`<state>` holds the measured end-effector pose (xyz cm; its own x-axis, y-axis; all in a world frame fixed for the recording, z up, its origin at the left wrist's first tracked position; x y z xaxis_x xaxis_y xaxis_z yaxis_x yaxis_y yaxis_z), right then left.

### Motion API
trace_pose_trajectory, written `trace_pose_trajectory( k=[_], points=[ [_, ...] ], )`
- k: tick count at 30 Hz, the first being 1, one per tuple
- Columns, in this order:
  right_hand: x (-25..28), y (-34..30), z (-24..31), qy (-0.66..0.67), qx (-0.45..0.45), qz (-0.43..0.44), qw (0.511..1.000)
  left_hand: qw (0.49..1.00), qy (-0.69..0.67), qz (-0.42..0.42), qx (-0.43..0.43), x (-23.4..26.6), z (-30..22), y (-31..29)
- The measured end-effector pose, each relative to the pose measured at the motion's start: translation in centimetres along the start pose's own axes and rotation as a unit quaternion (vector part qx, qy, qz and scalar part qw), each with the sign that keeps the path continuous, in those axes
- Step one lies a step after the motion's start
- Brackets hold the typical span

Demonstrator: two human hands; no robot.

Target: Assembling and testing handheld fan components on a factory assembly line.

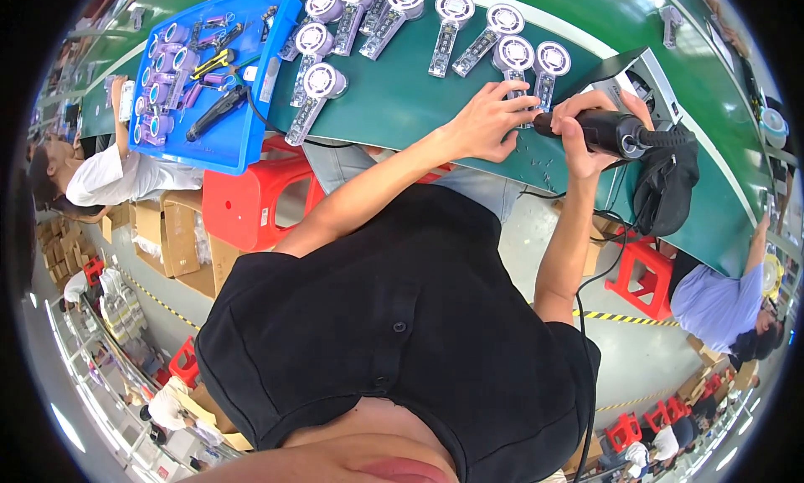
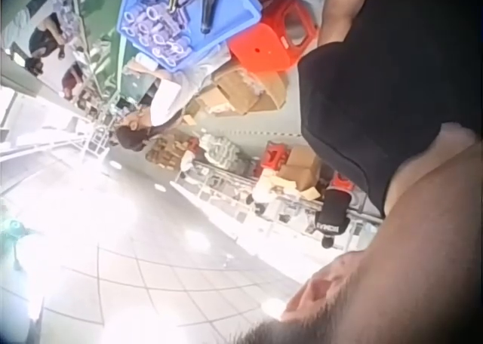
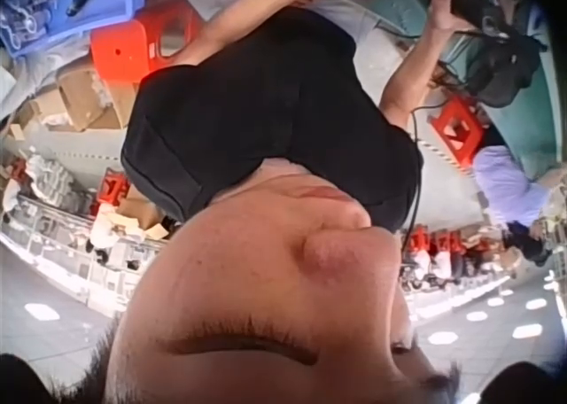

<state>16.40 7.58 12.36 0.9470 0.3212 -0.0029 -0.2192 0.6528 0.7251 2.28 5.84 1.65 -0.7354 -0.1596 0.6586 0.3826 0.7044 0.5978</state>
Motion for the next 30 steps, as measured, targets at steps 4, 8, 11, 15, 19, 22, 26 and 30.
trace_pose_trajectory(
  k=[4,8,11,15,19,22,26,30],
  points=[
    [0.0,-0.1,-0.1,0.007,-0.013,0.014,1.0,1.0,0.002,0.006,0.0,0.1,-0.1,0.1],
    [-0.1,-0.1,-0.9,-0.014,-0.003,-0.02,1.0,1.0,0.007,0.011,0.004,0.1,0.2,-0.1],
    [-0.2,-0.1,-0.5,-0.031,-0.011,-0.086,0.996,1.0,0.004,0.011,0.005,0.0,0.1,0.0],
    [0.7,0.4,0.6,-0.105,-0.016,-0.147,0.983,1.0,0.005,0.03,0.003,0.3,0.0,-0.3],
    [5.5,3.6,4.9,-0.169,0.058,-0.232,0.956,0.999,-0.044,0.021,0.017,0.3,-0.1,-0.3],
    [8.7,5.1,5.9,-0.239,0.037,-0.232,0.942,0.997,-0.06,-0.021,0.035,0.4,0.2,-0.2],
    [9.4,5.6,3.9,-0.207,-0.001,-0.229,0.951,0.991,-0.077,-0.098,0.051,0.2,1.1,-0.2],
    [9.5,5.7,2.9,-0.203,-0.036,-0.22,0.953,0.978,-0.124,-0.132,0.103,0.6,1.5,0.0]
  ],
)
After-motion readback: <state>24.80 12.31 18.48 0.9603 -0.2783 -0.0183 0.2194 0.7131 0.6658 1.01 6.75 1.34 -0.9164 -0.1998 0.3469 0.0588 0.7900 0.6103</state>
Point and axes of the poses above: each hand's wrist, its own y-axis towards the middle knuckle, its own x-axis out of the back of the hand, z = x × y, the point moved 3 cm from there along y, towards the middle knuckle, and after that the axes turned 1 degree about x, right-handed, at the moved point
